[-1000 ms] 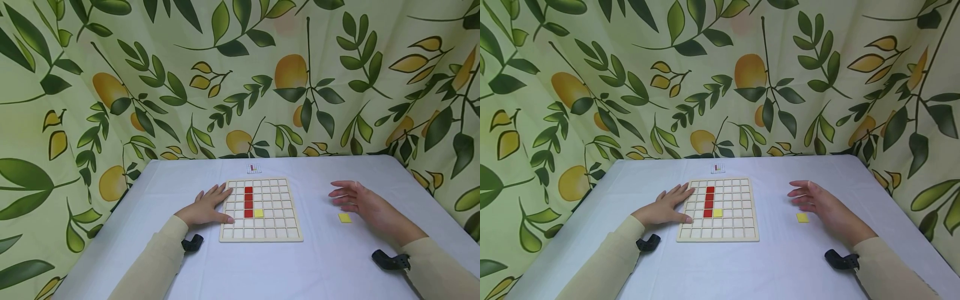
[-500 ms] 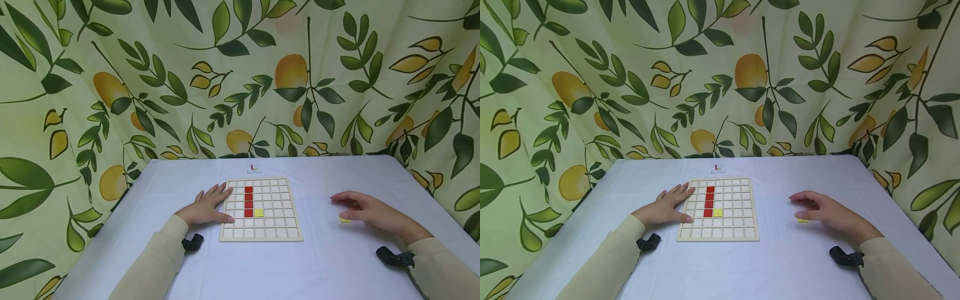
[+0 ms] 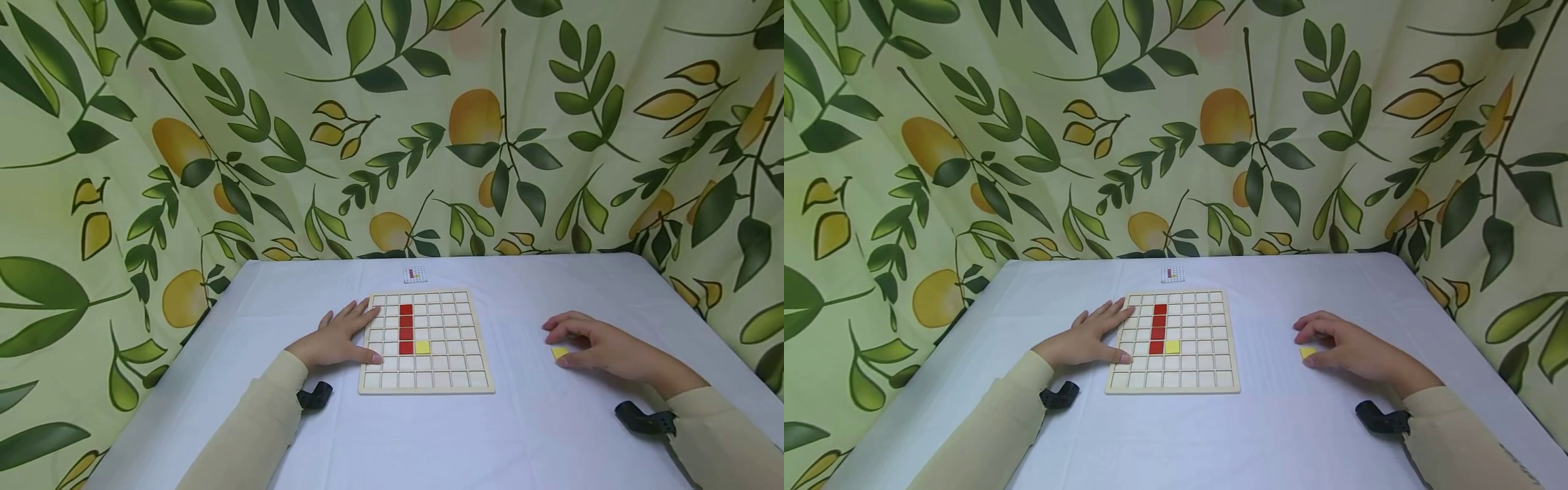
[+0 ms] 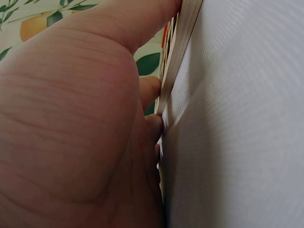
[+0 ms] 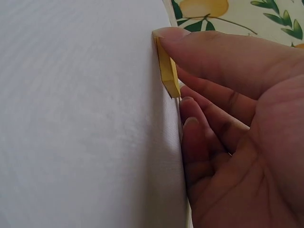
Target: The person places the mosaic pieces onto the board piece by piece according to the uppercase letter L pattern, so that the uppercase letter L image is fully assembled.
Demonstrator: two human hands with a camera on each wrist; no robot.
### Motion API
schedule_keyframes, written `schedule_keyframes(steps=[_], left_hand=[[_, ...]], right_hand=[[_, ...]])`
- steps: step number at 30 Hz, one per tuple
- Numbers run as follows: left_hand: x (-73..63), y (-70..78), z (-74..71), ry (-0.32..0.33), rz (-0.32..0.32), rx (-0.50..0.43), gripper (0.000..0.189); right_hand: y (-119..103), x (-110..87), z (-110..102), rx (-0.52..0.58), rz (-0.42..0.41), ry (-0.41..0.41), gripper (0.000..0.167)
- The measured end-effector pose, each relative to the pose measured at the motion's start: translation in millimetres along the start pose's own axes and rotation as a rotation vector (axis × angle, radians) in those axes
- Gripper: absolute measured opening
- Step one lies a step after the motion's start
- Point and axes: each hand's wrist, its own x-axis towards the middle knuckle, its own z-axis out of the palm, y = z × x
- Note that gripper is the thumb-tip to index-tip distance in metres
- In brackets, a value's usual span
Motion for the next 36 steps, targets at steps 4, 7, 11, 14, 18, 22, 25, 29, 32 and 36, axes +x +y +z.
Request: schedule_keyframes(steps=[4, 7, 11, 14, 18, 22, 25, 29, 32, 36], left_hand=[[0.2, -0.7, 0.1, -0.003, -0.002, 0.002, 0.116], [0.6, -0.9, 0.0, -0.003, -0.005, 0.003, 0.116], [-0.1, 0.0, -0.5, -0.002, -0.009, -0.003, 0.116], [-0.7, 0.1, -0.3, -0.003, -0.009, -0.005, 0.116], [-0.8, -0.3, 0.1, -0.001, -0.004, -0.010, 0.116], [-0.9, 0.4, -0.2, -0.002, 0.001, -0.008, 0.116], [-0.7, 0.9, -0.4, -0.004, 0.001, -0.004, 0.116], [0.0, 1.3, -0.6, -0.003, -0.004, -0.006, 0.116], [0.2, 1.4, -0.7, -0.003, -0.007, -0.005, 0.116], [-0.1, 1.6, -0.8, -0.004, -0.006, -0.002, 0.116]], right_hand=[[4, -0.8, -2, -0.041, -0.003, 0.022, 0.023], [6, -0.8, -4, -0.042, 0.006, 0.027, 0.019], [6, 0.2, -4, -0.036, 0.006, 0.029, 0.017], [3, 0.6, -2, -0.043, -0.003, 0.047, 0.019], [-5, 0.7, 2, -0.002, 0.005, 0.068, 0.018], [-13, 1.6, 6, 0.028, 0.017, 0.089, 0.014], [-20, 3.9, 10, 0.025, 0.011, 0.113, 0.013], [-29, 8.1, 16, 0.068, -0.004, 0.123, 0.013], [-36, 10.9, 21, 0.117, -0.004, 0.116, 0.012], [-50, 14.6, 29, 0.183, -0.001, 0.112, 0.012]])
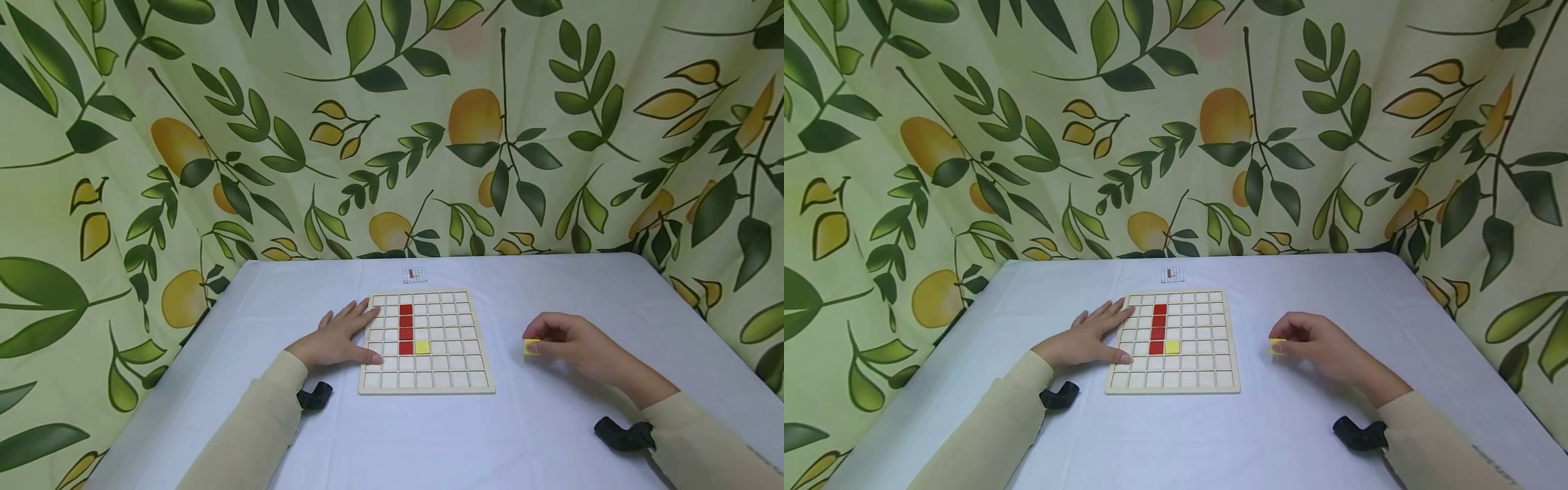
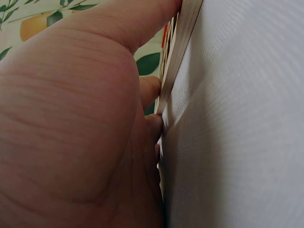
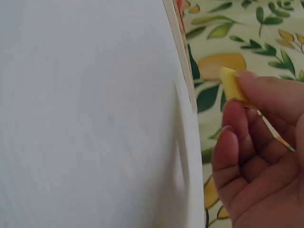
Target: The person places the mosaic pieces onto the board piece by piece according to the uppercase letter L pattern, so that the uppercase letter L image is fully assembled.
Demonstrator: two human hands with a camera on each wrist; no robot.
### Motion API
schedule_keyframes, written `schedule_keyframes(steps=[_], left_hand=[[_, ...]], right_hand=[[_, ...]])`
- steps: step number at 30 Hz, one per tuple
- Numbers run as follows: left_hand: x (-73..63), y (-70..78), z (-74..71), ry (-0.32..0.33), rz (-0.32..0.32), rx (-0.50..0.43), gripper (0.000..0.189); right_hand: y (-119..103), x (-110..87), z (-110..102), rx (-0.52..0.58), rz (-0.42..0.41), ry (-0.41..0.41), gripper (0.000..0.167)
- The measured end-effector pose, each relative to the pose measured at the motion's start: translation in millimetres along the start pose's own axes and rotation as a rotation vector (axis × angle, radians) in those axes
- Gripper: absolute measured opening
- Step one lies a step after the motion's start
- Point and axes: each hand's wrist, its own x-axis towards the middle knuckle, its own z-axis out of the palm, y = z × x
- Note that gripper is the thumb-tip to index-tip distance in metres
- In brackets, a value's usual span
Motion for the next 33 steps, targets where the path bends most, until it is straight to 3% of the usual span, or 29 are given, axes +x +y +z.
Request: schedule_keyframes(steps=[9, 33], left_hand=[[-0.1, -0.6, -0.6, 0.002, -0.002, -0.004, 0.116], [0.7, -0.1, 0.8, 0.005, -0.012, -0.016, 0.116]], right_hand=[[-17, 11.0, 26, 0.079, -0.059, -0.038, 0.010], [-44, 72.7, 105, 0.013, -0.041, -0.052, 0.012]])
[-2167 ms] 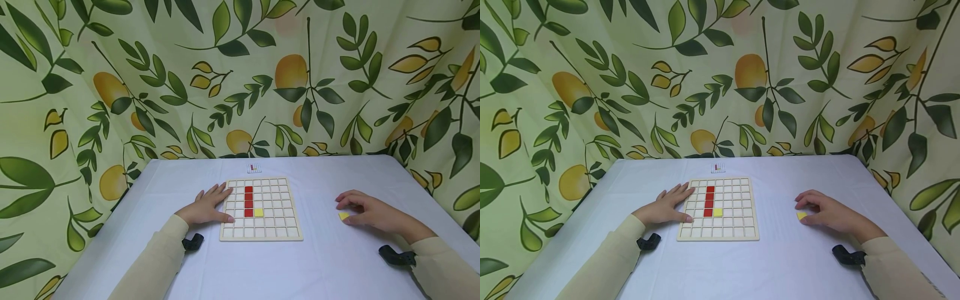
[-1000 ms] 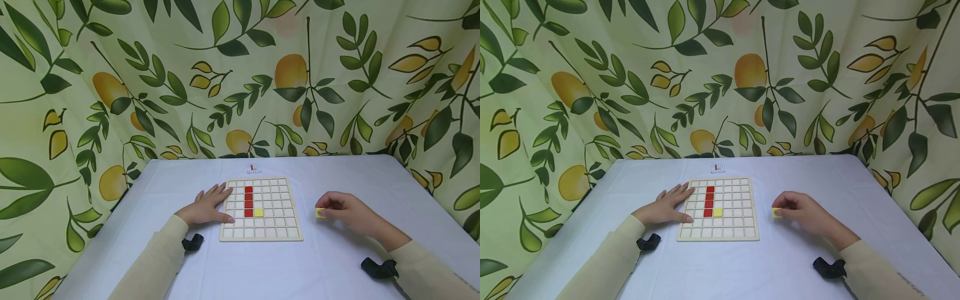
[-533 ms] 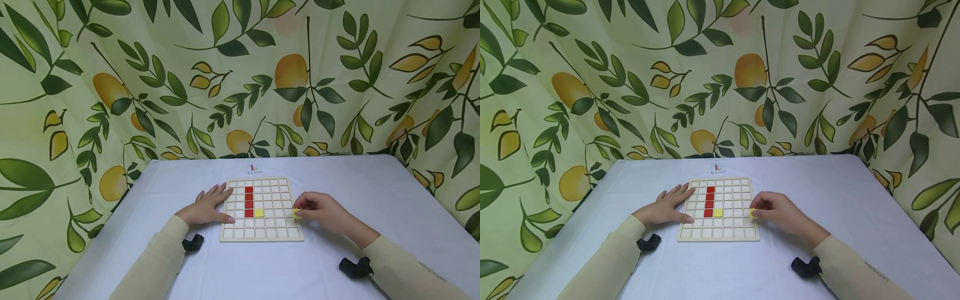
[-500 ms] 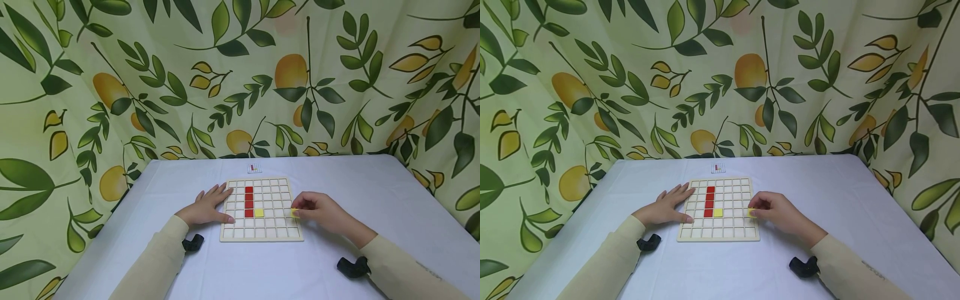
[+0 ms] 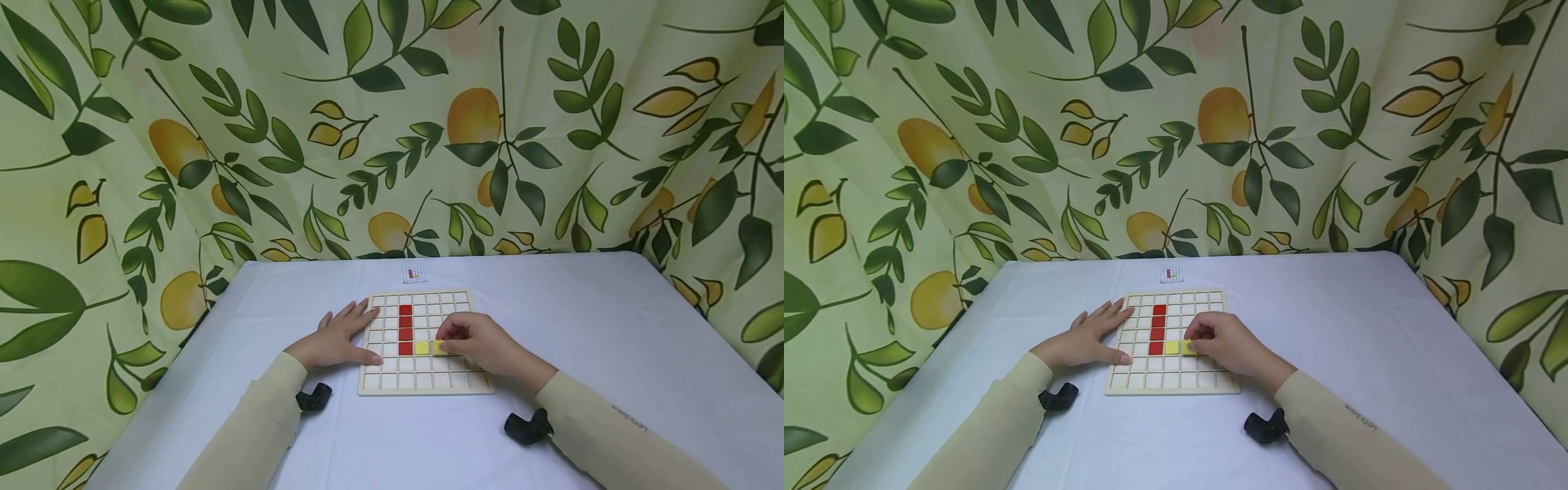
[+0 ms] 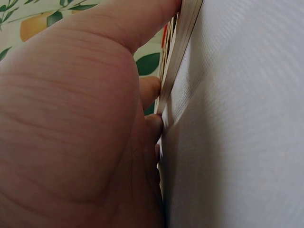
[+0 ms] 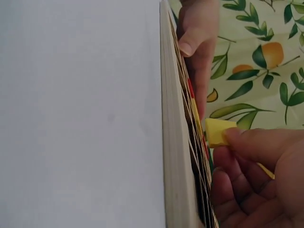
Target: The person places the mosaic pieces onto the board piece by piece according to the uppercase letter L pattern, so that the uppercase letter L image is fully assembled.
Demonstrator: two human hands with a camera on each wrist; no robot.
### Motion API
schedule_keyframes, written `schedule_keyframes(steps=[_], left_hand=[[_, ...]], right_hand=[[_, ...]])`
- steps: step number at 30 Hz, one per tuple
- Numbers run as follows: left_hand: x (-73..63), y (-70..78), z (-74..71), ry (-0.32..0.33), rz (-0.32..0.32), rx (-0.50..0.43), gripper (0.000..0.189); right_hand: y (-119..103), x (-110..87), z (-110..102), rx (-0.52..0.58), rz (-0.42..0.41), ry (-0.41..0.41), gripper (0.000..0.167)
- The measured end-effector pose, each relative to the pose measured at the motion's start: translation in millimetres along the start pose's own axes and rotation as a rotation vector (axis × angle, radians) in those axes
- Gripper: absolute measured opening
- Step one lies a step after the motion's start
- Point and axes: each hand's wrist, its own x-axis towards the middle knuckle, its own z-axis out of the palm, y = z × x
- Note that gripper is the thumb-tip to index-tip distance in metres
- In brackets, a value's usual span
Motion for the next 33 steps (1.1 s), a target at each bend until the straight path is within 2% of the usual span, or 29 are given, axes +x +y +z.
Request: schedule_keyframes(steps=[13, 25, 30, 33], left_hand=[[-0.2, 4.6, -2.8, -0.011, 0.013, 0.001, 0.115], [0.5, 3.7, -3.7, -0.005, 0.014, 0.003, 0.116], [0.2, 1.6, -2.3, -0.003, 0.007, -0.005, 0.116], [-1.3, 1.4, -1.6, -0.002, 0.008, -0.004, 0.116]], right_hand=[[1.7, 4.3, 2.4, -0.057, 0.042, 0.028, 0.010], [-0.1, 4.2, 0.9, -0.127, 0.021, -0.018, 0.015], [-0.9, 3.0, -0.4, -0.113, 0.032, -0.036, 0.011], [-2.2, 0.4, -3.1, -0.104, 0.037, -0.023, 0.015]])
